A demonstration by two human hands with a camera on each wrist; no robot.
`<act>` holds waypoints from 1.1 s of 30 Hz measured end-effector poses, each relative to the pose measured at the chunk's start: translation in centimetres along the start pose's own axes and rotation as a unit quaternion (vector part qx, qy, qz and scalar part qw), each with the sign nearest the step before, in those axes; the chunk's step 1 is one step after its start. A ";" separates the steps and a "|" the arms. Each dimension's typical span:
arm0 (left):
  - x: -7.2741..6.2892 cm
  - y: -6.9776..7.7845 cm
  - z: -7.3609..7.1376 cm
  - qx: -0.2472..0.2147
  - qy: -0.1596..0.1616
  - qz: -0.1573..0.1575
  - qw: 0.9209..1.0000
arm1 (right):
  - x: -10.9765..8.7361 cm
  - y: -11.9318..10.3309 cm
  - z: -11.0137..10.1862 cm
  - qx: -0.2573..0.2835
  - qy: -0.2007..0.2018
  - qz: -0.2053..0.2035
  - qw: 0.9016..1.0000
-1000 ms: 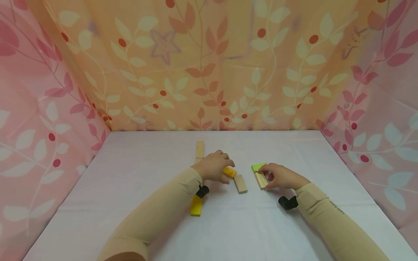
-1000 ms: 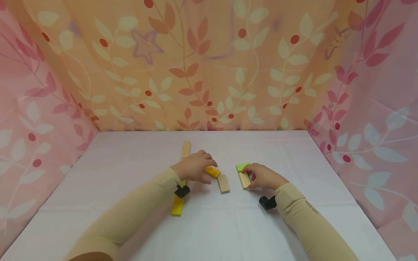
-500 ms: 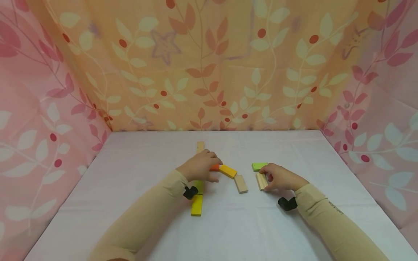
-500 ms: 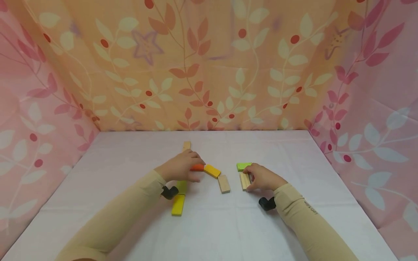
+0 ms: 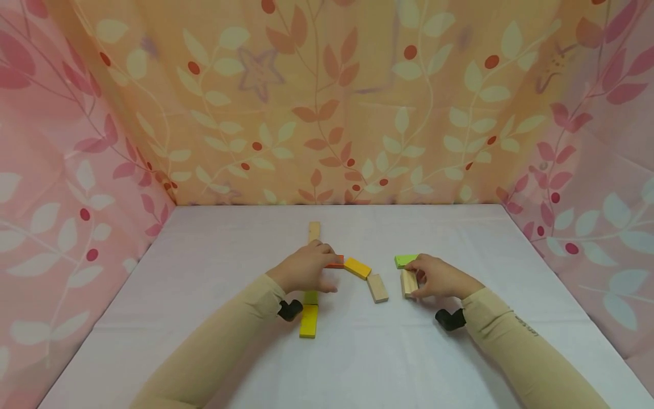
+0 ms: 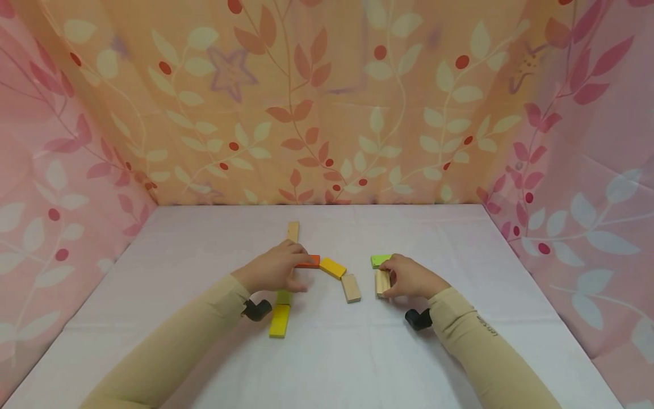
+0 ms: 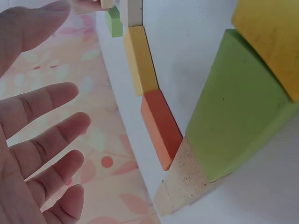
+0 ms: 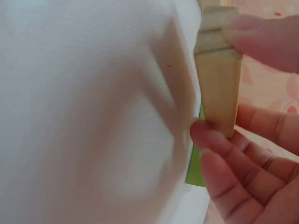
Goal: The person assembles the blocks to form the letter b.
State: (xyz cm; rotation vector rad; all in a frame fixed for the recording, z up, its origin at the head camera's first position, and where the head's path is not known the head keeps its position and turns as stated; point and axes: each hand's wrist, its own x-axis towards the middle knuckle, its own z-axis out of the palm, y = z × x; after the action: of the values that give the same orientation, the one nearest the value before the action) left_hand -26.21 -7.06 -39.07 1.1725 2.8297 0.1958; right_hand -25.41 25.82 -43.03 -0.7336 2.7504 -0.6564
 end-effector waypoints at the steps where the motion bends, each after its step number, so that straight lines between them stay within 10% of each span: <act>1: -0.1 0.0 0.0 -0.001 0.001 0.001 1.000 | 0.0 -0.1 -0.1 0.004 0.000 -0.002 1.000; 33: -3.1 3.3 0.8 -0.099 0.001 -0.011 0.995 | 2.1 -8.9 0.7 0.091 0.004 -0.158 0.983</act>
State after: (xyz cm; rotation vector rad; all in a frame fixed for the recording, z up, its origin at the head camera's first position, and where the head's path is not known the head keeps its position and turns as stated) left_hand -21.68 -6.88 -39.35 1.0983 2.7472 0.4632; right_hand -23.27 17.62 -39.63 -1.1370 2.5561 -0.9589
